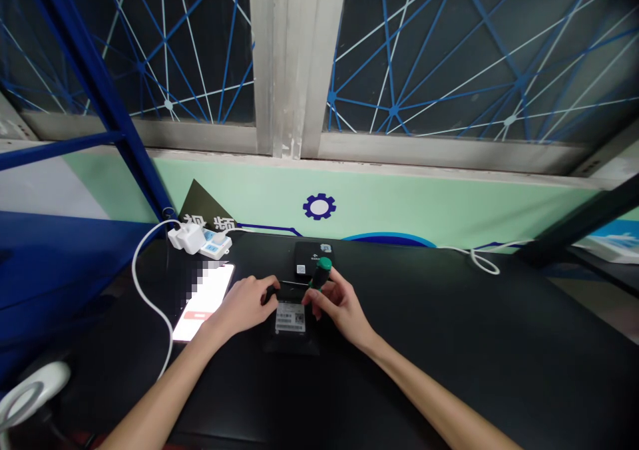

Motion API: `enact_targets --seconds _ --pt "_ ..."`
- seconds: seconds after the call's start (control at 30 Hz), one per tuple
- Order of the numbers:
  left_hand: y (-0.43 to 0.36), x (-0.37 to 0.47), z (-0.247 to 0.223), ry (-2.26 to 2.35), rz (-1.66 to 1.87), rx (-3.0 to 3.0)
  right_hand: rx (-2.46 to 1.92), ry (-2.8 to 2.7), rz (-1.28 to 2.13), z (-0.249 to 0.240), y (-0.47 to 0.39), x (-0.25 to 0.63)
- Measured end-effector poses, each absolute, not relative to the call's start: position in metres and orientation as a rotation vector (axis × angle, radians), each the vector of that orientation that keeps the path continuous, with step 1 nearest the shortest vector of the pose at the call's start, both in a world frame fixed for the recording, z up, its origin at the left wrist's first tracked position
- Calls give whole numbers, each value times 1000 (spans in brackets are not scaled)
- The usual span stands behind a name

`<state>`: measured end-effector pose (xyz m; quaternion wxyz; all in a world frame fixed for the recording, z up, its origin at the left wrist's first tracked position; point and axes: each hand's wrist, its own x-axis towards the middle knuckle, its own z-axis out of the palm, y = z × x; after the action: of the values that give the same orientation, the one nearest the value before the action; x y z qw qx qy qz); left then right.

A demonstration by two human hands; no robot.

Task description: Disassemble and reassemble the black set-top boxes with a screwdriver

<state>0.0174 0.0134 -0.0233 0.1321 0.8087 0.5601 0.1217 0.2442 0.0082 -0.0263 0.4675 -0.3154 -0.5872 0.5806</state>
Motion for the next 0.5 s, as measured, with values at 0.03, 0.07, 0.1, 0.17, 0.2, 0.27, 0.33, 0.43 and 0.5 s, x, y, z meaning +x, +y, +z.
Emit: enact_targets --seconds 0.03,0.07,0.1,0.17,0.2,0.27,0.33,0.43,0.5 --pt "14 17 -23 1626 351 2347 -764 -1448 1428 -27 9 245" --pt "14 17 -24 1627 348 2348 -753 -1452 1429 -27 9 245" --pt "14 17 -24 1628 346 2349 -744 -1454 1430 -28 10 245" --pt "14 17 -25 1627 349 2354 -730 -1450 1428 -29 11 245" --pt "14 17 -25 1622 354 2356 -727 -1447 1428 -30 11 245" --pt "14 17 -25 1611 366 2353 -727 -1444 1431 -29 11 244" --pt "14 17 -25 1602 368 2339 -733 -1446 1437 -28 10 242" --pt "14 17 -25 1604 367 2334 -732 -1446 1440 -26 8 241" --pt "15 16 -26 1609 371 2346 -727 -1444 1439 -26 8 241"
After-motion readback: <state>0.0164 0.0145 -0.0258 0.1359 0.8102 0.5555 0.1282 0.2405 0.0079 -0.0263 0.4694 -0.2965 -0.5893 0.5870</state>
